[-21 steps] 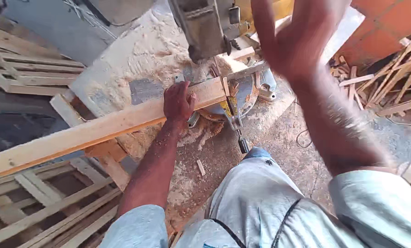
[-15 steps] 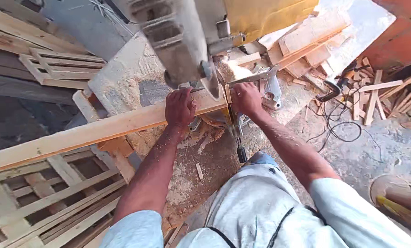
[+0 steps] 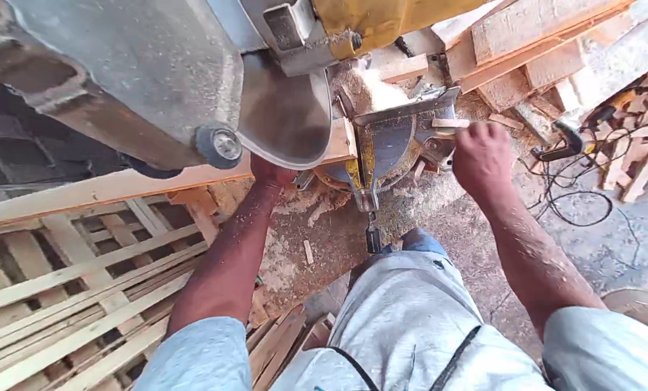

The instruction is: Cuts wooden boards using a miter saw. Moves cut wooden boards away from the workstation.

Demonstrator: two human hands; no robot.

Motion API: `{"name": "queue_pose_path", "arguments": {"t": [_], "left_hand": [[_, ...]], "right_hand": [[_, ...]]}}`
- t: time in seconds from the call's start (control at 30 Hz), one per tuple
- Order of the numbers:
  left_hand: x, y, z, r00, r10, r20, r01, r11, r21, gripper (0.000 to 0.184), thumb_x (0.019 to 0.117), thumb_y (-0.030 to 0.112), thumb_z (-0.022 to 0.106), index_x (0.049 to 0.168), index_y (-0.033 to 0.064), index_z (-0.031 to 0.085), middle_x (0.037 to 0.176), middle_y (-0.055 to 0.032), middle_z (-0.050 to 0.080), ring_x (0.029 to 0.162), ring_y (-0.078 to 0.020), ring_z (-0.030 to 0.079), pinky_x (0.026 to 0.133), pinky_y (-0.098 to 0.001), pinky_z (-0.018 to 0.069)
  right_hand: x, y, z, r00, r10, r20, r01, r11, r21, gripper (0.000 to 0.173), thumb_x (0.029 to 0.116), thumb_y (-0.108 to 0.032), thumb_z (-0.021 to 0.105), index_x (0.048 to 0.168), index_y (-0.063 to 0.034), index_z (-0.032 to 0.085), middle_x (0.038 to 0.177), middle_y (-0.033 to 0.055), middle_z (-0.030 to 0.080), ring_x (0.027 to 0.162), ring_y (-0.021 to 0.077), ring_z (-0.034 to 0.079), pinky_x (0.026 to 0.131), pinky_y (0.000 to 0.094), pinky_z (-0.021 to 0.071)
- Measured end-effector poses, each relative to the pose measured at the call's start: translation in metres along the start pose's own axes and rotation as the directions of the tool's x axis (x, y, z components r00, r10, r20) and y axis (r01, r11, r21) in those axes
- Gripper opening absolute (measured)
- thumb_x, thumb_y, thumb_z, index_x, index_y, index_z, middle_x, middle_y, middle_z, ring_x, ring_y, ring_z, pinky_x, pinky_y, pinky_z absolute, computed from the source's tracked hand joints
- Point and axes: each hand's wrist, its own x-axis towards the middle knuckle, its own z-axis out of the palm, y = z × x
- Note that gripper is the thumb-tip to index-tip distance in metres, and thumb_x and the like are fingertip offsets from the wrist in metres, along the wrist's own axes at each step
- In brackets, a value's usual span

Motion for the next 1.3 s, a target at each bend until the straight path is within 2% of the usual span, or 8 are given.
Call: {"name": "queue_pose_path", "arguments": {"t": [0.23,0.33,0.43,0.6,0.97,1.07,1.2,1.3], "left_hand": [[0.004,0.006,-0.012,0.989,-0.034,0.143,0.031,0.999,0.025,0.044,0.0963,0.036,0.053,0.11,-0.0023,0.07,0.114,-0.0307,0.07,0.113,-0.0513,0.065,0.097,-0.068,0.047],[0.019,0.015,-0.024,0.949,-0.119,0.293,0.131,0.991,-0.025,0.049,0.1012,0.042,0.046,0.118,0.0022,0.069,0.119,-0.0259,0.069,0.118,-0.0468,0.063,0.104,-0.0654,0.0435],[0.02,0.015,-0.034,0.991,-0.043,0.128,0.066,0.981,-0.183,0.05,0.1005,0.04,0.049,0.138,0.0106,0.062,0.134,-0.0165,0.066,0.129,-0.0367,0.058,0.112,-0.0551,0.0408],[0.023,0.001,-0.015,0.998,0.015,0.055,-0.004,0.982,-0.189,0.051,0.1004,0.044,0.05,0.143,0.0176,0.059,0.141,-0.0069,0.062,0.134,-0.0244,0.055,0.118,-0.0461,0.0382],[0.0,-0.044,-0.039,0.992,-0.124,-0.023,0.087,0.802,-0.591,0.059,0.0944,0.043,0.069,0.146,0.0179,0.057,0.153,-0.0023,0.053,0.148,-0.019,0.04,0.126,-0.0471,0.0251],[-0.081,-0.159,-0.062,0.725,-0.648,-0.233,0.309,0.609,-0.73,0.067,0.0947,0.035,0.069,0.147,-0.0009,0.048,0.153,-0.0176,0.049,0.145,-0.0269,0.044,0.122,-0.0454,0.0356],[-0.182,-0.379,-0.034,0.031,-0.991,0.128,0.543,-0.09,-0.835,0.082,0.1014,0.059,0.05,0.155,0.0003,0.032,0.154,-0.0228,0.043,0.14,-0.0309,0.047,0.114,-0.0484,0.0435],[-0.2,-0.476,-0.002,-0.054,-0.856,0.514,0.297,-0.505,-0.81,0.096,0.0913,0.084,0.036,0.155,0.0123,0.038,0.15,-0.0195,0.049,0.13,-0.0356,0.056,0.099,-0.0589,0.0511]], "right_hand": [[0.019,-0.035,0.06,0.969,-0.241,-0.047,0.245,0.964,0.101,0.054,0.1048,-0.045,0.049,0.147,-0.0113,0.055,0.162,0.0206,0.039,0.152,0.0387,0.033,0.123,0.0591,0.0252],[-0.019,-0.054,0.021,0.999,0.007,0.049,-0.008,0.999,0.035,0.049,0.1063,-0.043,0.045,0.115,-0.001,0.07,0.126,0.0224,0.067,0.12,0.0414,0.063,0.098,0.0621,0.0481],[-0.061,-0.1,0.001,0.994,0.02,0.104,-0.044,0.973,0.228,0.055,0.1076,-0.047,0.039,0.089,-0.0026,0.067,0.076,0.0184,0.067,0.072,0.0388,0.069,0.059,0.059,0.0516],[-0.018,-0.18,0.076,0.993,0.004,0.121,-0.084,0.738,0.669,0.057,0.1096,-0.046,0.036,0.137,0.0005,0.056,0.095,0.0135,0.071,0.079,0.0236,0.072,0.075,0.0479,0.062],[0.022,-0.247,0.092,0.89,0.434,-0.141,-0.319,0.812,0.489,0.068,0.1083,-0.054,0.031,0.103,0.001,0.071,0.1,0.0203,0.072,0.1,0.0314,0.069,0.091,0.0562,0.0517],[0.023,-0.252,0.098,0.866,0.466,-0.182,-0.323,0.798,0.509,0.068,0.1088,-0.052,0.031,0.105,0.0036,0.07,0.1,0.0207,0.071,0.099,0.029,0.069,0.092,0.0542,0.0517],[0.024,-0.256,0.106,0.836,0.503,-0.22,-0.333,0.783,0.525,0.066,0.1092,-0.05,0.031,0.107,0.0049,0.068,0.101,0.0191,0.07,0.097,0.0233,0.068,0.092,0.0487,0.0528],[0.027,-0.256,0.11,0.797,0.55,-0.251,-0.38,0.779,0.499,0.066,0.1088,-0.05,0.031,0.107,0.0044,0.068,0.102,0.0184,0.07,0.099,0.0225,0.068,0.093,0.0486,0.0522]]}}
